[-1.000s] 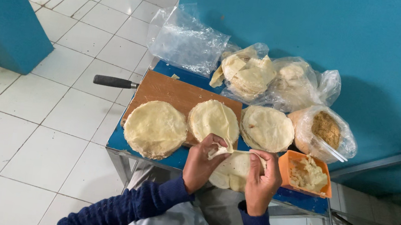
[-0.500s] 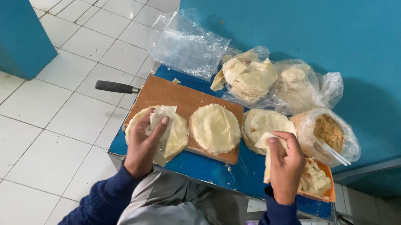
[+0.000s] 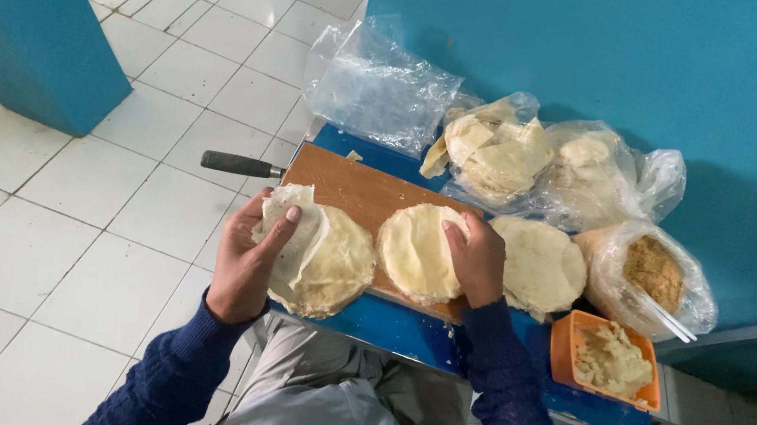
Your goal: The person sits at a small table and stretches thin dough sheets by hand, pulling and shaping each piece into a large thin round and stacking the finished sheets with a pile of completed ones. They occasionally use a knife to trim or cut dough pieces on a wooden board.
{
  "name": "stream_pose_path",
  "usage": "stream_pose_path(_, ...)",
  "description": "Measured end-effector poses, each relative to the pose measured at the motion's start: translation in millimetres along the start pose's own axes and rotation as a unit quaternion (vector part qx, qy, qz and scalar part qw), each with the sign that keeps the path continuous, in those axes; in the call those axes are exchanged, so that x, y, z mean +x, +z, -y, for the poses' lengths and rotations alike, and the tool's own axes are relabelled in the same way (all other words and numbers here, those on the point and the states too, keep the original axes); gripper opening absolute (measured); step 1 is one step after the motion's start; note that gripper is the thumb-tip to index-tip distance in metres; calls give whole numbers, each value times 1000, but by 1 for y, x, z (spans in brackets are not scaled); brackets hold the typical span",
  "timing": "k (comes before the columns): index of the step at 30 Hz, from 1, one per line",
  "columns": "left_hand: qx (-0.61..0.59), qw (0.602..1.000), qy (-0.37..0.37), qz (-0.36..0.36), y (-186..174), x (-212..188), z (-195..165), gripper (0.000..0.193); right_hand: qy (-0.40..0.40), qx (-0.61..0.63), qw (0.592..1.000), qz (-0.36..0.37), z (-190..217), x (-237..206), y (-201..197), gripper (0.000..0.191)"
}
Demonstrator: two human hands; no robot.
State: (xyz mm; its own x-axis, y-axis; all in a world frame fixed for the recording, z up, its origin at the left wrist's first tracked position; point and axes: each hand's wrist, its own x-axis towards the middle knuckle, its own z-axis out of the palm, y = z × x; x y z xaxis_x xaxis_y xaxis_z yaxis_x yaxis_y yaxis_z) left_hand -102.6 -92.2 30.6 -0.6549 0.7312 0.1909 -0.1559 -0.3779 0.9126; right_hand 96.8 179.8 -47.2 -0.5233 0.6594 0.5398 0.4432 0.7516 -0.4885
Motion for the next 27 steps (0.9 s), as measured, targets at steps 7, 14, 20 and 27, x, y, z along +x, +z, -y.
stream_pose_path(7, 16, 994, -31, 107, 16, 9, -4, 23, 32, -68, 997, 28, 13, -5, -14, 36)
stream_pose_path(14, 112, 955, 52, 271, 73, 47, 21, 26, 80, 515, 802, 292, 55, 6, -82, 55)
stream_pose_path(20, 224, 924, 154, 270, 106, 110, 54, 23, 149, 466, 840, 233, 38, 25, -83, 31)
stream_pose_path(27, 327, 829, 364, 271, 96, 135, 93, 19, -55, 81, 995, -9, 27, 7, -70, 12)
